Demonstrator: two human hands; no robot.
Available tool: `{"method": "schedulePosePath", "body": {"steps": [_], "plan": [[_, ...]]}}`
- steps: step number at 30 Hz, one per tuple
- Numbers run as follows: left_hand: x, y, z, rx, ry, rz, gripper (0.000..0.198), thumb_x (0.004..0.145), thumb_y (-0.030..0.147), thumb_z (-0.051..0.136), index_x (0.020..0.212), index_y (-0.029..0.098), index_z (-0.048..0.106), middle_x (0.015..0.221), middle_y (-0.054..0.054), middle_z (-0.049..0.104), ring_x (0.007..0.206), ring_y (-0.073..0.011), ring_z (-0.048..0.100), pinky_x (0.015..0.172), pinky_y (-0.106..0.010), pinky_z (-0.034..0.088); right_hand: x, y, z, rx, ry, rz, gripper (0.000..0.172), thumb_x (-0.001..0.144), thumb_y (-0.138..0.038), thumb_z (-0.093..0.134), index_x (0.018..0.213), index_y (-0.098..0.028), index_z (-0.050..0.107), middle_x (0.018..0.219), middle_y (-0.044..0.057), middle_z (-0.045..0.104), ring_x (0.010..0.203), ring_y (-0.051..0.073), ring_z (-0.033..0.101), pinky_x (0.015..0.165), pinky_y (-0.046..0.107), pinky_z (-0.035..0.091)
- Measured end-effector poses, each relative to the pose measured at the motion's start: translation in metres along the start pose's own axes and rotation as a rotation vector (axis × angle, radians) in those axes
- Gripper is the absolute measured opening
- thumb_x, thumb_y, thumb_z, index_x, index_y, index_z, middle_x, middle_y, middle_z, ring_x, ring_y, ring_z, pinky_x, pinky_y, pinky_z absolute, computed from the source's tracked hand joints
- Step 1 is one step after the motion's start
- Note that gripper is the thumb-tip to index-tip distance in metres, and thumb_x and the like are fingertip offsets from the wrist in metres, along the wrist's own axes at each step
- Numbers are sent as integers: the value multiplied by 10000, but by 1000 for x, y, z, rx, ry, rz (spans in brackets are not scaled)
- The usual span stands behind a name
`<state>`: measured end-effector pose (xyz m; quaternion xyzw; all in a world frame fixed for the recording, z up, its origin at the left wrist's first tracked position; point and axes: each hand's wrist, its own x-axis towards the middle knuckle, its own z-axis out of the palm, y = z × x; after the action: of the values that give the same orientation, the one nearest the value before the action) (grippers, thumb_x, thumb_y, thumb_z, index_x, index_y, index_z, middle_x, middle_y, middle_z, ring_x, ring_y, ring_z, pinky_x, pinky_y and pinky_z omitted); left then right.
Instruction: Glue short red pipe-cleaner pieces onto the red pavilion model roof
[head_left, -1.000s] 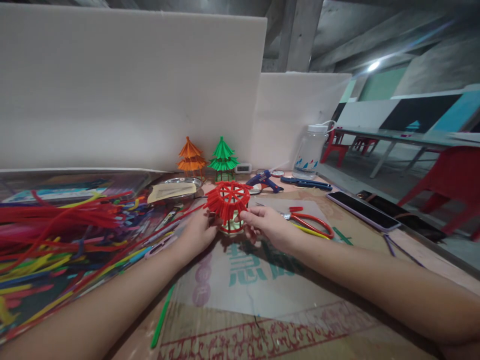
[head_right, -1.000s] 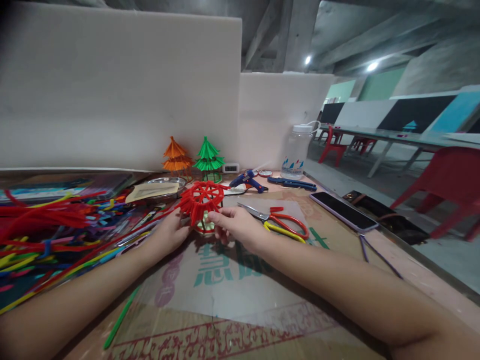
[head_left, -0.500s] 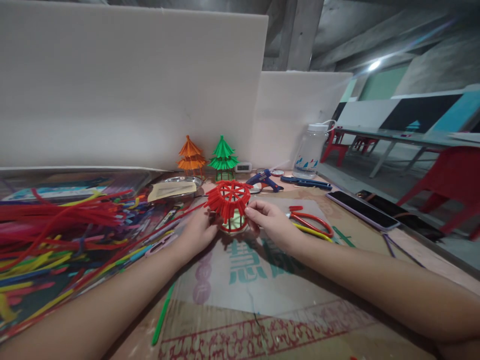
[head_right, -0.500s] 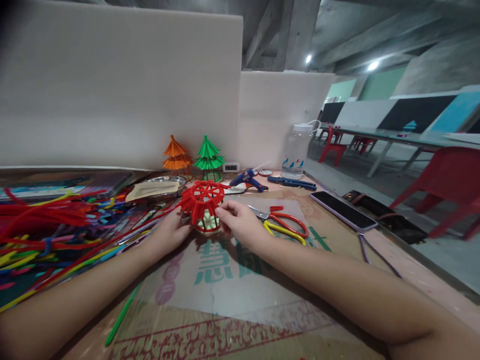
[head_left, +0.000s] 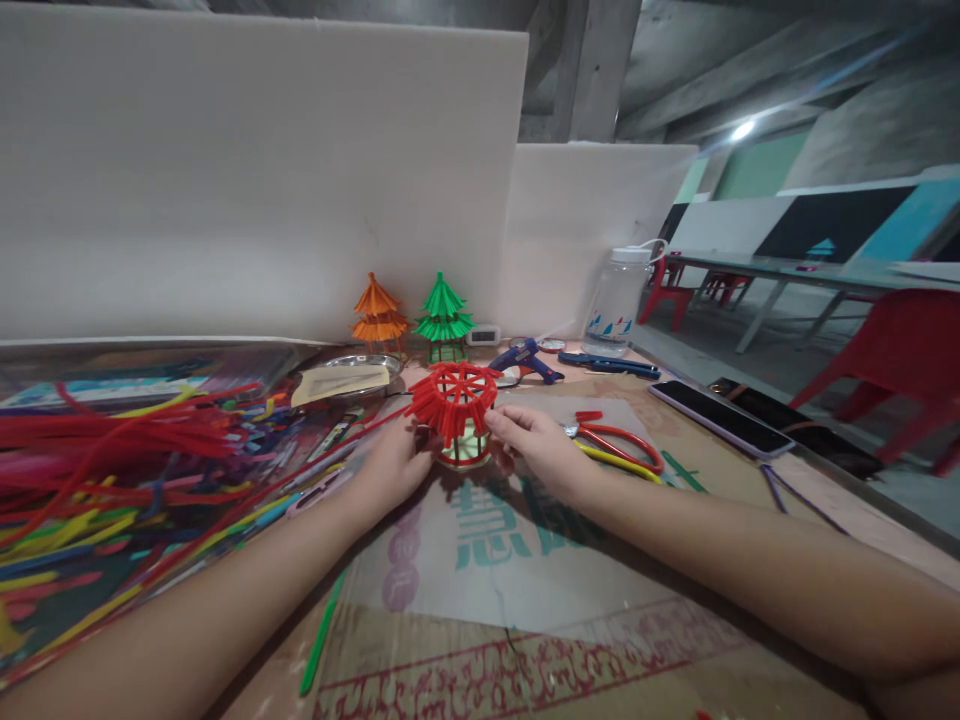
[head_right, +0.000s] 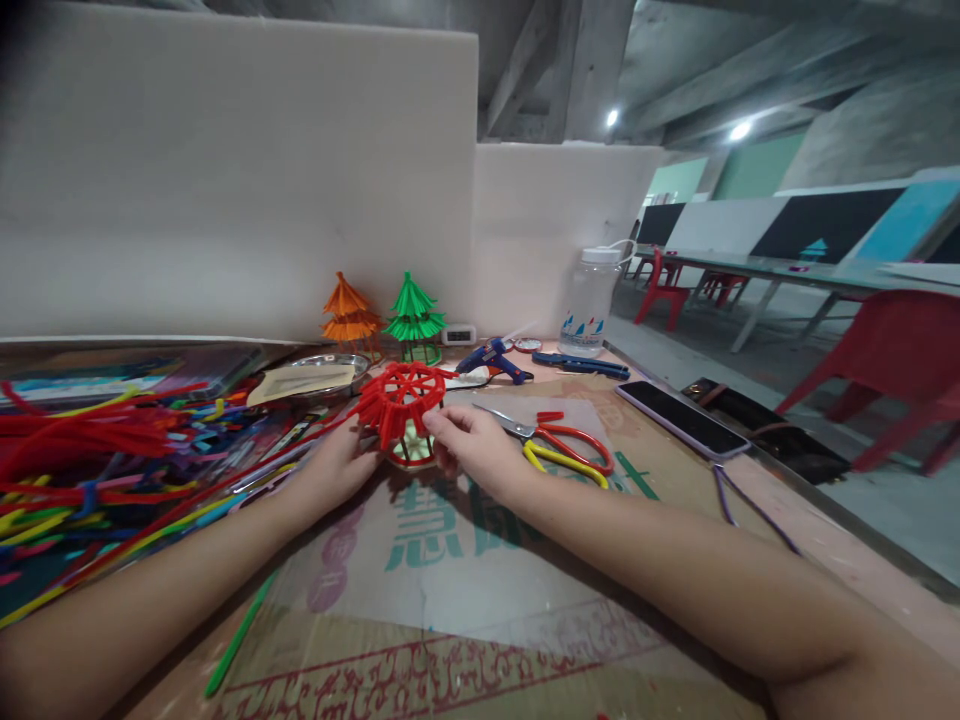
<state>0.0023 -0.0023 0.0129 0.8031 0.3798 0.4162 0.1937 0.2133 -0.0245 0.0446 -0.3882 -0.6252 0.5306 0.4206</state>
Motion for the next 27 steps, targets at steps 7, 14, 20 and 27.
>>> {"method": "schedulePosePath", "body": {"steps": [7, 14, 20, 27], "plan": [[1, 5, -1, -10, -19, -9, 358, 813, 147, 513, 1137, 175, 661, 1136, -97, 720, 1044, -260, 669, 1013, -450, 512, 2, -2, 2, 40, -24, 43, 476, 706, -630, 739, 682, -186, 570, 480, -45, 549, 411, 88, 471, 441, 230, 314], [1, 9, -2, -3, -6, 51, 339, 819, 146, 513, 1122, 172, 663, 1168, -99, 718, 1097, -271, 661, 1022, -438, 506, 3, -3, 5, 120, -20, 109, 472, 664, -585, 796, 664, -185, 546, 472, -46, 559, 410, 73, 464, 441, 213, 304], [2, 7, 0, -18, -14, 19, 366, 805, 126, 522, 1142, 176, 656, 1151, -87, 722, 1095, -261, 662, 1031, -431, 508, 1, -3, 7, 107, -54, 96, 412, 703, -549, 788, 756, -170, 633, 485, -29, 589, 436, 91, 488, 463, 231, 340], [-1, 1, -1, 12, -16, 37, 305, 857, 182, 524, 1132, 154, 653, 1156, -116, 707, 1058, -266, 655, 1017, -456, 498, 2, 0, 7, 137, -10, 91, 399, 686, -519, 793, 727, -171, 602, 469, -43, 571, 416, 77, 471, 442, 218, 301]]}}
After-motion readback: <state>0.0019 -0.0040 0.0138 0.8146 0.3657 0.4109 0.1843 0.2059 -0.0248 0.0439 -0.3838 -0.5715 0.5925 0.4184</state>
